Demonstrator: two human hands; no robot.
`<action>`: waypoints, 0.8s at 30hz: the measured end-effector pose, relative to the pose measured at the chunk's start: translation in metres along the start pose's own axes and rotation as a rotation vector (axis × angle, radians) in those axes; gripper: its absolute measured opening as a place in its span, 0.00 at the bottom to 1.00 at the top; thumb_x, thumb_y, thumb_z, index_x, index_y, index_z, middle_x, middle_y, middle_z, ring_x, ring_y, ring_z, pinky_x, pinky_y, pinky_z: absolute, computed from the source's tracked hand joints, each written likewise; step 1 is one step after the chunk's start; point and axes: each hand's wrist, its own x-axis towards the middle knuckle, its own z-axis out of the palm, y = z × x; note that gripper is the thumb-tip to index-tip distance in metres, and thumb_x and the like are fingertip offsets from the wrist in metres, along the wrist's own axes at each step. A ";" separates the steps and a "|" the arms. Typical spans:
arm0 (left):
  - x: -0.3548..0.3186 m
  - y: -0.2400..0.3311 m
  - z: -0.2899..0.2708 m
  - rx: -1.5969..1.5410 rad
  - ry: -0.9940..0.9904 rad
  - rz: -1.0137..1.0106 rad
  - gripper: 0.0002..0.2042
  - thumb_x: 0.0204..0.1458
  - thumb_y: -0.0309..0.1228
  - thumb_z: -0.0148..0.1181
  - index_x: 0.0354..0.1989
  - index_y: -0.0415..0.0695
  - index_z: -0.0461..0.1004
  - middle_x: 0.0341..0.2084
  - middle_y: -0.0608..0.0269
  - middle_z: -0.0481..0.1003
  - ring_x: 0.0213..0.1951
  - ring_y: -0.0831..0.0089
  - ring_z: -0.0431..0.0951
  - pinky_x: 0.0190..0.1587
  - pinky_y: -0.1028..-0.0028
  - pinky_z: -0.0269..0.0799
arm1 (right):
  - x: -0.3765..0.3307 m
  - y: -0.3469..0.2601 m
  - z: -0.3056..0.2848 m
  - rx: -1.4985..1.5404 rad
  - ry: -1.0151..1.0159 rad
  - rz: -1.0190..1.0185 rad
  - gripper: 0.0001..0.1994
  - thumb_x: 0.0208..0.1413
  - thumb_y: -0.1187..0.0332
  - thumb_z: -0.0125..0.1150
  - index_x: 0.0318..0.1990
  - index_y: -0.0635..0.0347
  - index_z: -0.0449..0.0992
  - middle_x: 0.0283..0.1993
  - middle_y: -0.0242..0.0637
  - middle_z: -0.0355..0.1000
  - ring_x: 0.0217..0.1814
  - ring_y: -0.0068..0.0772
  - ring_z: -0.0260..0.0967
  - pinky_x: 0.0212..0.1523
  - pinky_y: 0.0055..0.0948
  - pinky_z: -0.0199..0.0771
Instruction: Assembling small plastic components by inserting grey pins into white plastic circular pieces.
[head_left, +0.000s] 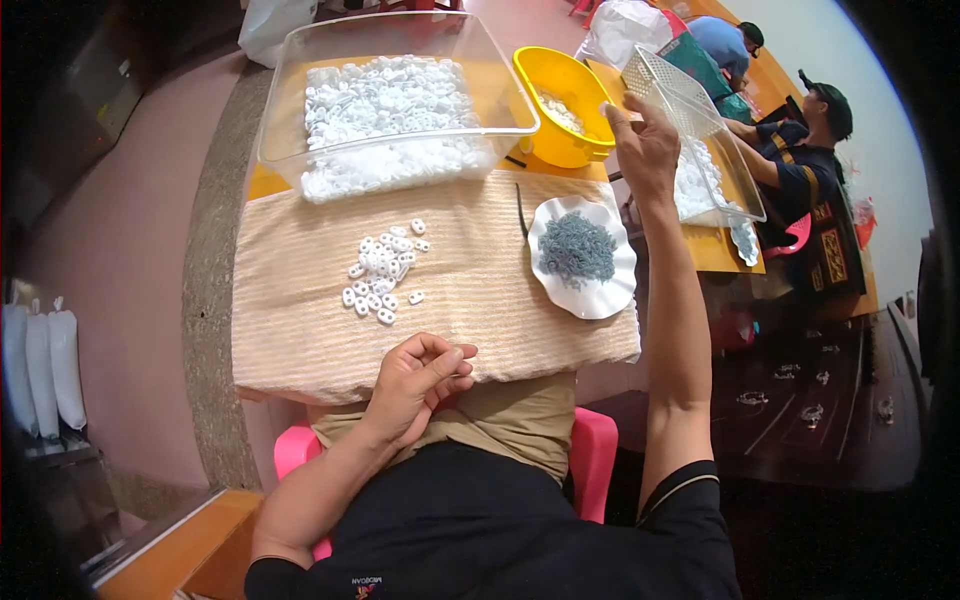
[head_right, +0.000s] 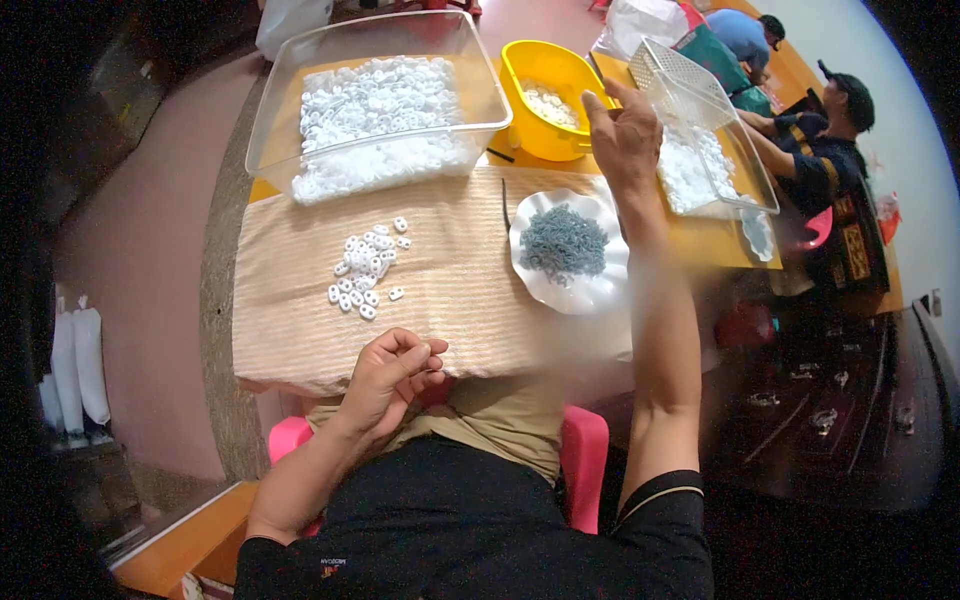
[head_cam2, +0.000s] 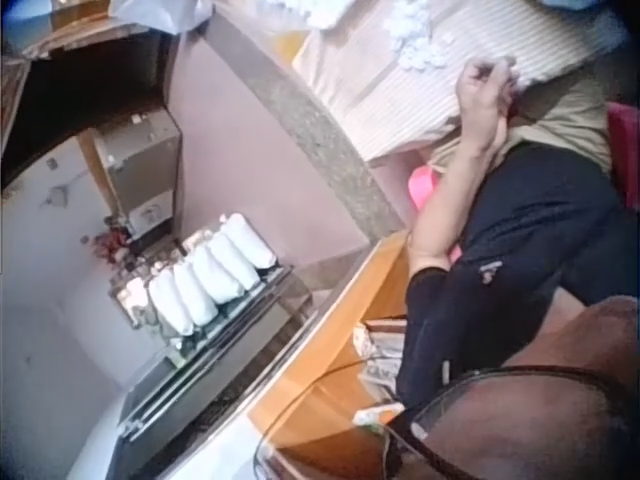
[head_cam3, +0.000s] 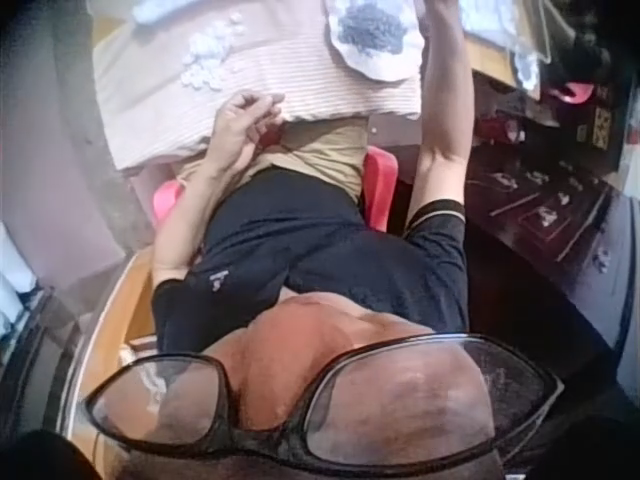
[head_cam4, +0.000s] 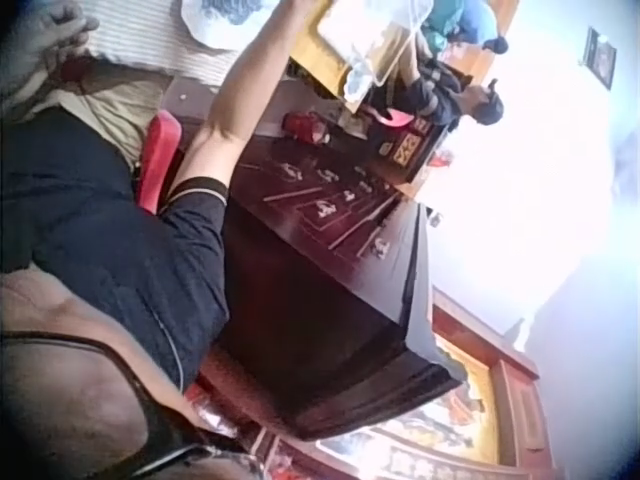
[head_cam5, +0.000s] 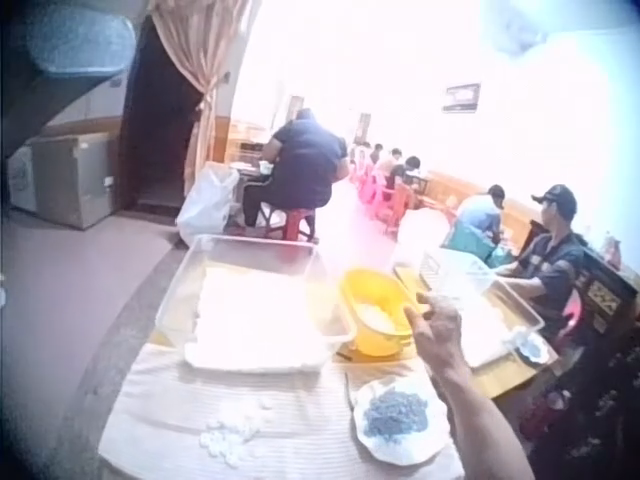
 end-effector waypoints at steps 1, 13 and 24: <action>0.001 0.000 0.000 -0.004 0.009 0.005 0.04 0.55 0.24 0.59 0.35 0.42 0.70 0.40 0.53 0.76 0.35 0.76 0.77 0.40 0.76 0.78 | -0.003 -0.002 0.004 0.007 -0.008 -0.003 0.10 0.54 0.73 0.63 0.43 0.67 0.77 0.30 0.38 0.76 0.29 0.20 0.71 0.29 0.20 0.71; 0.001 -0.002 -0.002 -0.022 -0.005 0.012 0.03 0.55 0.24 0.58 0.34 0.41 0.70 0.38 0.56 0.76 0.34 0.78 0.77 0.39 0.76 0.79 | -0.134 -0.064 0.074 0.193 -0.795 -0.271 0.09 0.50 0.72 0.62 0.39 0.63 0.78 0.36 0.43 0.75 0.38 0.40 0.74 0.39 0.34 0.73; 0.000 -0.001 -0.004 -0.029 0.007 0.038 0.02 0.55 0.24 0.58 0.35 0.41 0.71 0.37 0.57 0.76 0.33 0.78 0.77 0.36 0.77 0.78 | -0.150 -0.081 0.088 -0.003 -0.814 -0.334 0.09 0.52 0.66 0.59 0.36 0.60 0.79 0.37 0.44 0.74 0.40 0.50 0.72 0.42 0.43 0.71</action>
